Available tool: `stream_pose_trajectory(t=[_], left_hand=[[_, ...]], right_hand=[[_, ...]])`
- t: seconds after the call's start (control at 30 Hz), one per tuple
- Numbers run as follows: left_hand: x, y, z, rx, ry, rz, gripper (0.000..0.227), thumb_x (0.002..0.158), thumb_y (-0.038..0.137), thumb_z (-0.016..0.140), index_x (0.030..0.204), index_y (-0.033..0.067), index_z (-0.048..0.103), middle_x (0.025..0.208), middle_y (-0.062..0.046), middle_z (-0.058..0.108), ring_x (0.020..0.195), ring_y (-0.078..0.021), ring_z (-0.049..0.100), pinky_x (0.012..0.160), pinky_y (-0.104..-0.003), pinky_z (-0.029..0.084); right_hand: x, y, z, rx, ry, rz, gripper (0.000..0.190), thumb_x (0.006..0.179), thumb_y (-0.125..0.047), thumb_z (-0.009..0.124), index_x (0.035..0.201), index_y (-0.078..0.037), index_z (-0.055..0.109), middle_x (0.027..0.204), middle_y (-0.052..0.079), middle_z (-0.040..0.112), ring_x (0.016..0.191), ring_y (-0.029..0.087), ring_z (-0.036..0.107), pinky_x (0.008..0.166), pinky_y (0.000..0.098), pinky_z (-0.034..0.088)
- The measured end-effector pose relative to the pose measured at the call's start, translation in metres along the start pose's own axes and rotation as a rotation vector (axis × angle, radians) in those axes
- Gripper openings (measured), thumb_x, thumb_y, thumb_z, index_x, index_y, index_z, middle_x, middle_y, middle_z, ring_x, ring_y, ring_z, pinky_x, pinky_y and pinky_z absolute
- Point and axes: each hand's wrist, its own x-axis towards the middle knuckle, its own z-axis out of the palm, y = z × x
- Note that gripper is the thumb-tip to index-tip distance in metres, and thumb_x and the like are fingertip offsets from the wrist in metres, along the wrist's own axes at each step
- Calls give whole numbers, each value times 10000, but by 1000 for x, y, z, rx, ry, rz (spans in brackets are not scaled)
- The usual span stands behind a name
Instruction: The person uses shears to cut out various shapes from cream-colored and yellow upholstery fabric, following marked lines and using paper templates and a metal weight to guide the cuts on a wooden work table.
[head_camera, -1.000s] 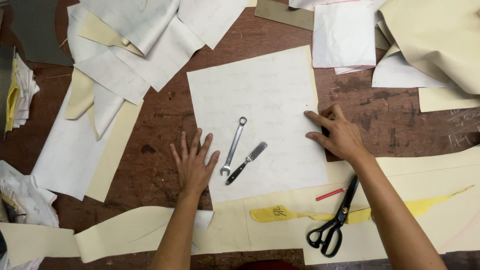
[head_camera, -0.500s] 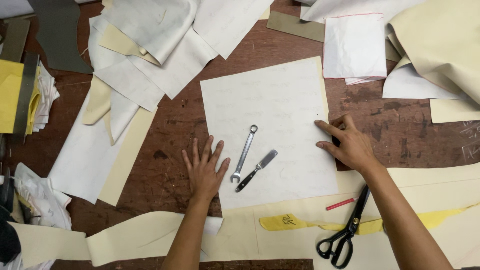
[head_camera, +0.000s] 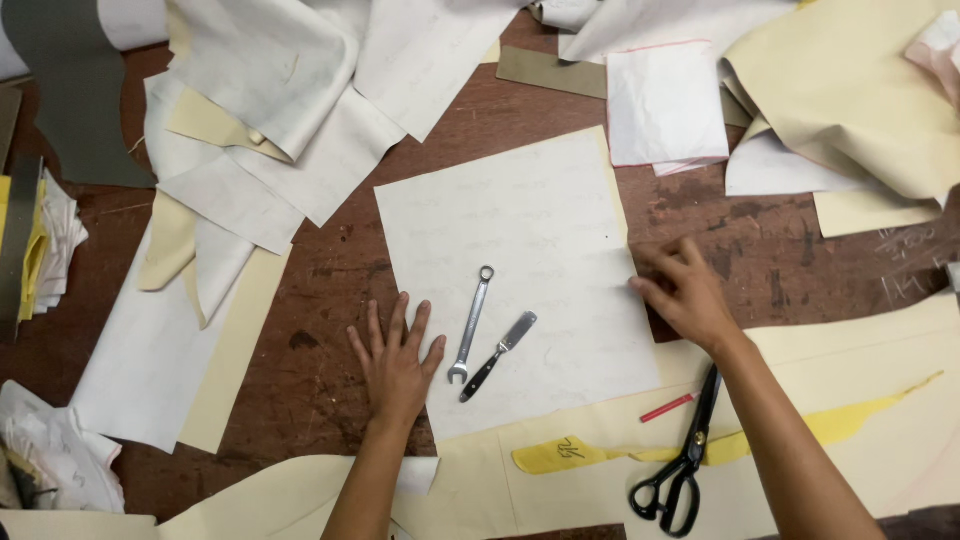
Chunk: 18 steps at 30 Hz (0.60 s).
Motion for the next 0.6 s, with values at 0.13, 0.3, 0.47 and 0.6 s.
stream_pose_trajectory(t=[0.13, 0.3, 0.47, 0.6], left_hand=[[2, 3, -8, -21, -60, -8, 609, 1000, 603, 407, 1524, 294, 444, 1673, -32, 250, 1559, -374, 53, 1188, -696, -51], [14, 15, -28, 19, -183, -32, 602, 1012, 562, 401, 1530, 258, 424, 1649, -81, 217, 1530, -405, 39, 1116, -777, -53], [31, 28, -68, 105, -387, -25, 544, 1017, 456, 534, 1495, 203, 475, 1669, -128, 198, 1560, -429, 48, 1143, -789, 20], [61, 52, -99, -134, -339, 301, 699, 859, 347, 737, 1490, 189, 480, 1649, -122, 236, 1503, -417, 123, 1153, -729, 54]], right_hand=[[-65, -6, -1, 81, 318, 382, 414, 1000, -245, 700, 1403, -153, 688, 1127, 70, 549, 869, 219, 598, 823, 367, 527], [-165, -55, 16, 51, 411, 721, 521, 926, -126, 691, 1408, 9, 548, 1258, 244, 408, 857, 287, 617, 825, 406, 512], [-213, -93, 56, -98, 261, 877, 684, 854, -200, 759, 1451, -15, 481, 1264, 268, 407, 1082, 416, 529, 906, 468, 487], [-228, -108, 74, -132, 150, 1105, 731, 855, -278, 748, 1492, -66, 460, 1258, 240, 437, 1146, 408, 504, 951, 515, 466]])
